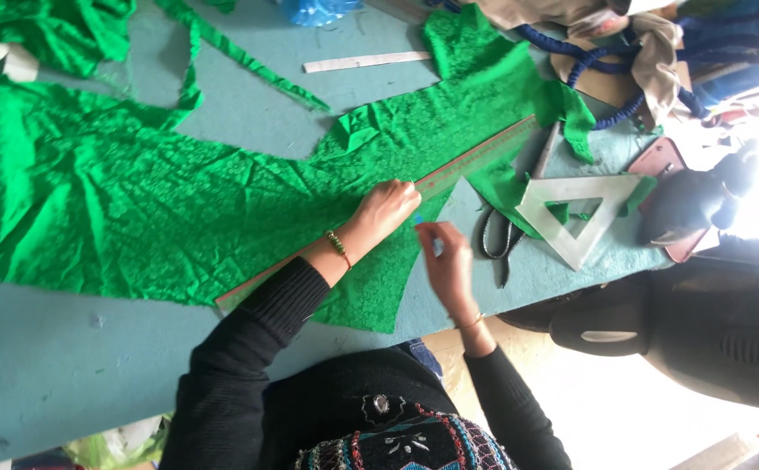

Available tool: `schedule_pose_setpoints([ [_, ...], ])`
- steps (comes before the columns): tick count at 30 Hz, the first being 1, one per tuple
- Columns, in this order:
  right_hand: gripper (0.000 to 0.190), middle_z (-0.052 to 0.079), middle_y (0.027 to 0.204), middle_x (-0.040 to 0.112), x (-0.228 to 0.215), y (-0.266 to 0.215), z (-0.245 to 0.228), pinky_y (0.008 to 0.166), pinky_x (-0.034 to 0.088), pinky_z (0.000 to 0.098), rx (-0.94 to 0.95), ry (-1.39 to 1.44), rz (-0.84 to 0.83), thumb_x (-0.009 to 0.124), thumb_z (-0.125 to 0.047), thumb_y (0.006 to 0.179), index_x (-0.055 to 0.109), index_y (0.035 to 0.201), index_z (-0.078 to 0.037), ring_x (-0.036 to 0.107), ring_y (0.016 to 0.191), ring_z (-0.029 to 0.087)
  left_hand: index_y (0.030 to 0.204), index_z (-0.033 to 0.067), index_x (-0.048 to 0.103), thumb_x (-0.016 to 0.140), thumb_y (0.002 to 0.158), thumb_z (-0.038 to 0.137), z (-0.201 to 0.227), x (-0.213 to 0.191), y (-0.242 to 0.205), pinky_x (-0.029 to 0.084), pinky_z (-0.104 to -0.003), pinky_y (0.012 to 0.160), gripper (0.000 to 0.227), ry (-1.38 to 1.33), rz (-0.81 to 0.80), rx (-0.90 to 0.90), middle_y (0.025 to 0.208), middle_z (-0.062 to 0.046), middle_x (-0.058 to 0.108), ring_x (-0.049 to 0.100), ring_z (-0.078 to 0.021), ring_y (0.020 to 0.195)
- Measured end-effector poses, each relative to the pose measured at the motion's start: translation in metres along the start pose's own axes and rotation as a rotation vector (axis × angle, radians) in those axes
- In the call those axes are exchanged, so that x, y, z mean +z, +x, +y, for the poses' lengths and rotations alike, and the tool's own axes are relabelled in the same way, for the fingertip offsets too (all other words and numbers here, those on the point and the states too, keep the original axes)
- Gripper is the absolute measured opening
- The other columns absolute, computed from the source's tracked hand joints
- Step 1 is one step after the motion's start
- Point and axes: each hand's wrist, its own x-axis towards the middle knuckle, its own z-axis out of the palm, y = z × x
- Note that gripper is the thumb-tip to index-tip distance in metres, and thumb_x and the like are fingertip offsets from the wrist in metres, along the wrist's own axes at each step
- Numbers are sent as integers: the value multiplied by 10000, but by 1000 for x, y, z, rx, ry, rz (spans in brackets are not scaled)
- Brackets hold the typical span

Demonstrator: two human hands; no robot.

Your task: The person measures and marks a green patterned fabric on a table using a ruler and a pen. They then use scissors to cut the fabric along the marked lines.

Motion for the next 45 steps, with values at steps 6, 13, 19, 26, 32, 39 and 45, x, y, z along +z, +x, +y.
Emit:
schedule_pose_setpoints([
  [6,56,72,895,737,2,3,7,816,510,399,40,36,-30,688,-146,1002,737,992,-120,704,845,296,938,366,588,590,897,53,-3,-22,26,561,-270,515,315,-153,-117,-47,658,107,649,710,-104,625],
  [13,86,105,806,742,-34,52,71,820,523,385,64,113,127,658,-133,1029,730,1012,-90,704,772,238,1245,465,567,576,880,-7,18,31,34,552,-335,519,597,-148,-251,-46,662,44,659,697,-160,626],
  [19,139,76,808,751,-40,61,66,763,535,327,175,113,179,629,-205,1073,728,1049,-112,700,764,175,1096,375,599,583,892,9,17,17,35,560,-353,522,419,-202,-263,-76,665,31,666,708,-182,634],
  [26,40,55,860,738,-24,50,40,813,536,406,66,-98,133,709,-185,1004,738,1005,-157,725,827,288,1192,425,605,571,908,10,14,23,34,564,-359,522,504,-220,-303,-60,665,20,680,708,-180,637],
  [32,88,82,851,739,-46,63,62,809,541,386,128,11,186,637,-175,1060,715,1063,-134,721,792,246,1219,430,593,564,909,0,19,28,29,563,-363,520,531,-204,-274,-88,668,18,674,701,-179,628],
  [39,228,146,817,683,-70,47,48,783,524,480,77,-58,206,536,-264,1123,693,1025,-130,650,785,401,1254,419,592,620,914,32,15,-26,17,537,-313,516,517,-114,-125,-146,690,22,667,680,-142,610],
  [45,312,121,932,666,-95,29,47,880,517,490,80,-94,151,435,-267,1145,717,1081,-150,648,873,388,1149,148,594,817,836,231,6,-77,4,602,-372,651,393,-299,-206,-330,854,-100,709,742,-261,736],
])
